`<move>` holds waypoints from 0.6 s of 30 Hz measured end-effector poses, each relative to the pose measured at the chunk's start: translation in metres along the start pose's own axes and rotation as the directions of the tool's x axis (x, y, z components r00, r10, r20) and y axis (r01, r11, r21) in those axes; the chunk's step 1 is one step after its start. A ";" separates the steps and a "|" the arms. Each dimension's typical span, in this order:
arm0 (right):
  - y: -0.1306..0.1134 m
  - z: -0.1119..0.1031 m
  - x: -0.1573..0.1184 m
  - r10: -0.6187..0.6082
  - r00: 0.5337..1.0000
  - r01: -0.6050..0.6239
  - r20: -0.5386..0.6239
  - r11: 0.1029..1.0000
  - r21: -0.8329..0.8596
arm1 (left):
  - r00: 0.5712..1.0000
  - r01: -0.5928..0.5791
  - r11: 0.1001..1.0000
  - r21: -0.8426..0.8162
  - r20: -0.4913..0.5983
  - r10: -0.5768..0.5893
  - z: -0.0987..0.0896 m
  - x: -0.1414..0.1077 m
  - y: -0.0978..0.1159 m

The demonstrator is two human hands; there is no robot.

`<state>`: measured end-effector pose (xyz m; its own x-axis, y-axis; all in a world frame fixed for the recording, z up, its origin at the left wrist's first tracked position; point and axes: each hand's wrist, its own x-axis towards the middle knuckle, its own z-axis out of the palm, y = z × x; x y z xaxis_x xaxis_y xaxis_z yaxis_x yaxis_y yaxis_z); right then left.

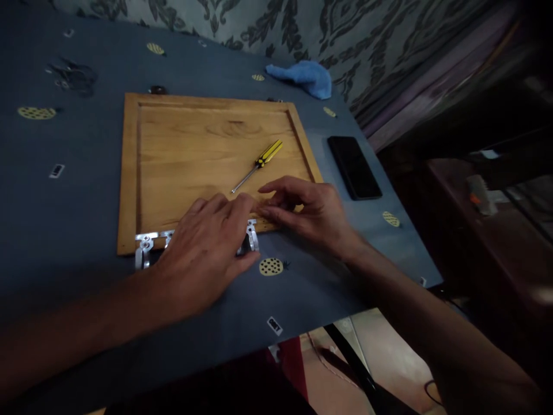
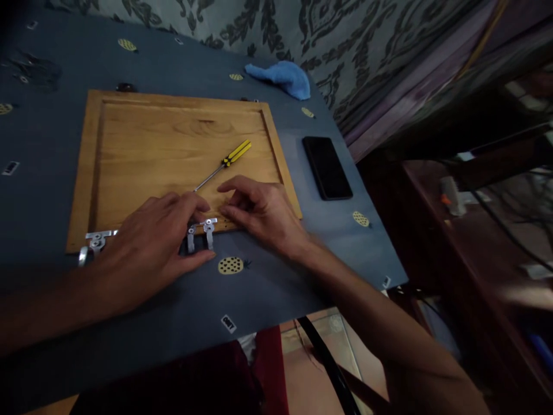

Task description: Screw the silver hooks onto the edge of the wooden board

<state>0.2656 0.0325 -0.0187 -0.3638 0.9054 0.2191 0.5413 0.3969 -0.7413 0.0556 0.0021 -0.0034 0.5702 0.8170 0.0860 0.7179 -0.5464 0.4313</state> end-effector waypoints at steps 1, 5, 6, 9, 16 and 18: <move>-0.002 0.000 0.003 0.023 1.000 -0.023 -0.004 1.000 0.020 | 1.000 -0.002 1.000 -0.003 -0.003 0.002 0.001 0.000 0.000; -0.009 0.001 0.009 0.110 0.994 -0.111 0.016 0.971 0.211 | 1.000 -0.009 1.000 0.014 -0.001 0.009 0.001 0.000 -0.001; -0.010 0.001 0.009 0.137 0.990 -0.138 0.024 0.953 0.269 | 1.000 -0.013 1.000 0.019 -0.007 0.013 0.001 0.001 -0.001; -0.010 -0.002 0.005 0.193 0.980 -0.199 0.052 0.906 0.373 | 1.000 0.004 1.000 0.030 -0.004 -0.004 0.000 0.001 0.000; -0.014 -0.004 -0.014 0.016 0.990 -0.046 0.139 0.975 0.217 | 0.999 0.031 1.000 0.007 -0.028 -0.030 0.003 0.001 0.000; -0.018 -0.001 -0.018 -0.054 0.996 0.050 0.072 0.997 0.057 | 0.999 0.023 1.000 0.001 -0.045 -0.023 0.004 0.000 -0.001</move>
<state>0.2629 0.0091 -0.0088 -0.4463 0.8693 0.2124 0.4782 0.4323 -0.7645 0.0565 0.0017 -0.0078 0.5353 0.8367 0.1160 0.7311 -0.5277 0.4326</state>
